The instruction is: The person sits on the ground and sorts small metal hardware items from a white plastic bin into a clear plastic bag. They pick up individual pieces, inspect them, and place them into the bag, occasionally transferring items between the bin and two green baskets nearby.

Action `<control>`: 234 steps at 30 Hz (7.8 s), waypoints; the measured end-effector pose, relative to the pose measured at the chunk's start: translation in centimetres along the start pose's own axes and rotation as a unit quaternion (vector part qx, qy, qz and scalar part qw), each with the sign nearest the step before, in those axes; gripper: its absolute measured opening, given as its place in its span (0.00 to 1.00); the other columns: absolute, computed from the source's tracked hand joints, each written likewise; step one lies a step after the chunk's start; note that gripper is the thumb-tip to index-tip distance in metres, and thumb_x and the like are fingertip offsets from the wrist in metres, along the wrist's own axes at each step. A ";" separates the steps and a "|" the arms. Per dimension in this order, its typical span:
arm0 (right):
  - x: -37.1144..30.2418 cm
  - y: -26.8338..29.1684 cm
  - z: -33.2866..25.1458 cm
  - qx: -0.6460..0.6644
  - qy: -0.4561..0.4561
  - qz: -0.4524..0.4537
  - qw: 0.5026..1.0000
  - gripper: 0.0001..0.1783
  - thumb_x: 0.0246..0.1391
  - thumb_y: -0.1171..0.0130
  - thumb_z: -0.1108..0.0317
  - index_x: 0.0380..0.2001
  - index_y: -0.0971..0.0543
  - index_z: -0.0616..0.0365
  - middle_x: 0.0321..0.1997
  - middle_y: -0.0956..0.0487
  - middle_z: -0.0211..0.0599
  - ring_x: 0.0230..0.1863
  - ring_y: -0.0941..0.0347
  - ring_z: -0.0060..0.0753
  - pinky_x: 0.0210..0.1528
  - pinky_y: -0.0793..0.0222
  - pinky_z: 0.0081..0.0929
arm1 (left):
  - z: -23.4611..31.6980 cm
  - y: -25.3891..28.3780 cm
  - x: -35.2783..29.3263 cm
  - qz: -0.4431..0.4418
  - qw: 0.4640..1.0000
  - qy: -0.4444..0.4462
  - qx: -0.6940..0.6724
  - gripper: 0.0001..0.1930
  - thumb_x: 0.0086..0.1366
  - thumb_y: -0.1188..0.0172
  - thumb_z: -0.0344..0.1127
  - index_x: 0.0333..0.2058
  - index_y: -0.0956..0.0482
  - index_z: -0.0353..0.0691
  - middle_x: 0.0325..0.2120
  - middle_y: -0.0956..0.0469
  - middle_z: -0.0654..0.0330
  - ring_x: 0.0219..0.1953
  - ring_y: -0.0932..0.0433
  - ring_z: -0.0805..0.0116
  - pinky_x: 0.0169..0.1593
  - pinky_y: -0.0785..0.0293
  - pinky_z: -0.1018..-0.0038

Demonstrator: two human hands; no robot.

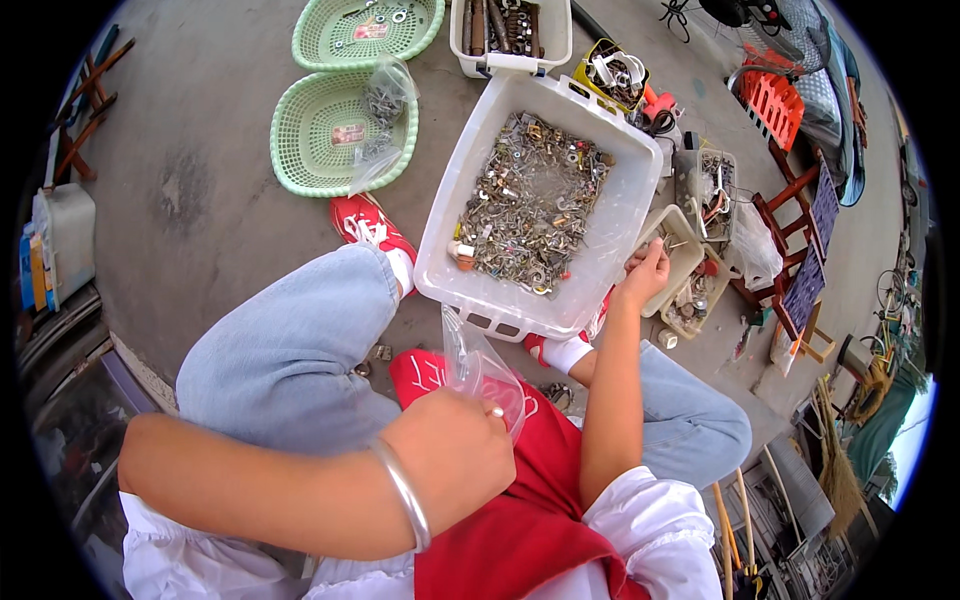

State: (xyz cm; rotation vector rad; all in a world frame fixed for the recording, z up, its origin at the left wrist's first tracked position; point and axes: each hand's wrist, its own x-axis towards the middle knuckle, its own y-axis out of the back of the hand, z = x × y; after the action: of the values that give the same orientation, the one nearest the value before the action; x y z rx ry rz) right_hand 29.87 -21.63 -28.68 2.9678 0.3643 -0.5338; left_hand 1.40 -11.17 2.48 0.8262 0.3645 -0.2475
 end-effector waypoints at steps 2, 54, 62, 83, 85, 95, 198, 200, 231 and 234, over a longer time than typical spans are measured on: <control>-1.2 -0.7 2.5 -0.092 0.010 -0.052 0.994 0.10 0.56 0.42 0.63 0.27 0.25 0.58 0.19 0.30 0.25 0.15 0.42 0.12 0.17 0.47 0.14 | 0.1 -0.3 -0.1 0.007 1.000 0.005 0.001 0.05 0.48 0.44 0.32 0.22 0.25 0.37 0.21 0.25 0.56 0.25 0.22 0.62 0.30 0.27 0.71; -14.2 -6.4 10.3 -0.517 0.104 -0.442 0.725 0.18 0.39 0.32 0.63 0.36 0.24 0.52 0.37 0.26 0.39 0.39 0.26 0.42 0.41 0.31 0.38 | 0.5 0.2 -0.7 -0.048 0.999 0.018 0.012 0.06 0.50 0.42 0.31 0.26 0.17 0.41 0.28 0.19 0.61 0.36 0.21 0.68 0.34 0.25 0.73; -15.5 -7.9 9.9 -0.537 0.167 -0.461 0.686 0.17 0.44 0.38 0.60 0.40 0.23 0.47 0.38 0.27 0.39 0.42 0.27 0.45 0.42 0.30 0.41 | 0.1 -0.7 -0.8 -0.012 1.000 -0.007 0.006 0.06 0.50 0.45 0.32 0.23 0.23 0.36 0.22 0.23 0.54 0.26 0.22 0.62 0.30 0.27 0.71; -10.0 -2.6 4.8 -0.020 -0.359 -0.568 0.740 0.19 0.52 0.48 0.56 0.45 0.30 0.52 0.41 0.26 0.35 0.36 0.29 0.27 0.34 0.31 0.25 | 0.2 -0.8 -1.0 0.000 1.000 0.003 0.024 0.05 0.48 0.44 0.32 0.22 0.24 0.37 0.20 0.25 0.56 0.25 0.23 0.63 0.30 0.29 0.72; -9.3 -2.7 1.6 0.019 -0.387 -0.558 0.734 0.18 0.53 0.47 0.53 0.41 0.29 0.53 0.41 0.26 0.38 0.35 0.29 0.28 0.32 0.33 0.23 | 0.4 -1.1 -0.9 -0.006 1.000 0.007 0.024 0.05 0.48 0.44 0.32 0.22 0.24 0.37 0.20 0.25 0.56 0.25 0.23 0.63 0.29 0.29 0.72; -3.5 0.6 -0.3 -0.021 -0.287 -0.444 0.848 0.15 0.56 0.44 0.54 0.32 0.25 0.56 0.39 0.25 0.38 0.36 0.28 0.25 0.21 0.39 0.16 | 0.2 -0.7 -0.8 -0.024 1.000 -0.004 0.017 0.06 0.49 0.44 0.32 0.23 0.23 0.36 0.21 0.24 0.56 0.26 0.22 0.62 0.30 0.27 0.71; -31.0 -3.9 -17.2 -0.159 0.486 -0.314 0.800 0.08 0.48 0.44 0.69 0.34 0.25 0.54 0.39 0.28 0.35 0.39 0.29 0.35 0.49 0.36 0.38 | -0.3 -11.4 1.7 0.271 0.337 -0.153 -0.888 0.23 0.70 0.63 0.49 0.51 0.36 0.35 0.48 0.31 0.49 0.51 0.31 0.57 0.57 0.34 0.65; -31.1 -3.2 -16.3 -0.161 0.535 -0.315 0.767 0.09 0.46 0.43 0.69 0.34 0.25 0.54 0.38 0.28 0.34 0.40 0.29 0.36 0.52 0.37 0.40 | 1.1 -11.7 2.2 0.321 0.292 -0.167 -0.885 0.18 0.68 0.61 0.46 0.46 0.35 0.36 0.42 0.31 0.52 0.46 0.29 0.59 0.52 0.31 0.67; -3.9 3.1 4.8 -0.739 0.445 -0.332 0.383 0.08 0.46 0.45 0.67 0.24 0.16 0.48 0.35 0.21 0.35 0.49 0.30 0.35 0.60 0.50 0.47 | -0.6 -9.4 1.9 0.360 0.219 0.133 -0.897 0.13 0.60 0.45 0.42 0.25 0.27 0.39 0.25 0.27 0.54 0.28 0.27 0.64 0.26 0.31 0.73; -3.8 3.0 6.2 -0.724 0.454 -0.324 0.406 0.08 0.46 0.46 0.67 0.22 0.17 0.50 0.34 0.21 0.34 0.48 0.29 0.35 0.59 0.49 0.46 | -0.8 -9.4 2.4 0.355 0.235 0.134 -0.895 0.13 0.61 0.46 0.42 0.25 0.27 0.39 0.25 0.27 0.54 0.28 0.26 0.63 0.27 0.31 0.73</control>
State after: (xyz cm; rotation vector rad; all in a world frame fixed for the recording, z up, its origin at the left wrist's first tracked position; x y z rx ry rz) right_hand 25.15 -26.27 -32.89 0.9190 1.1870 1.0174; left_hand 0.10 -16.92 -5.33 -1.4626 0.2943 1.1638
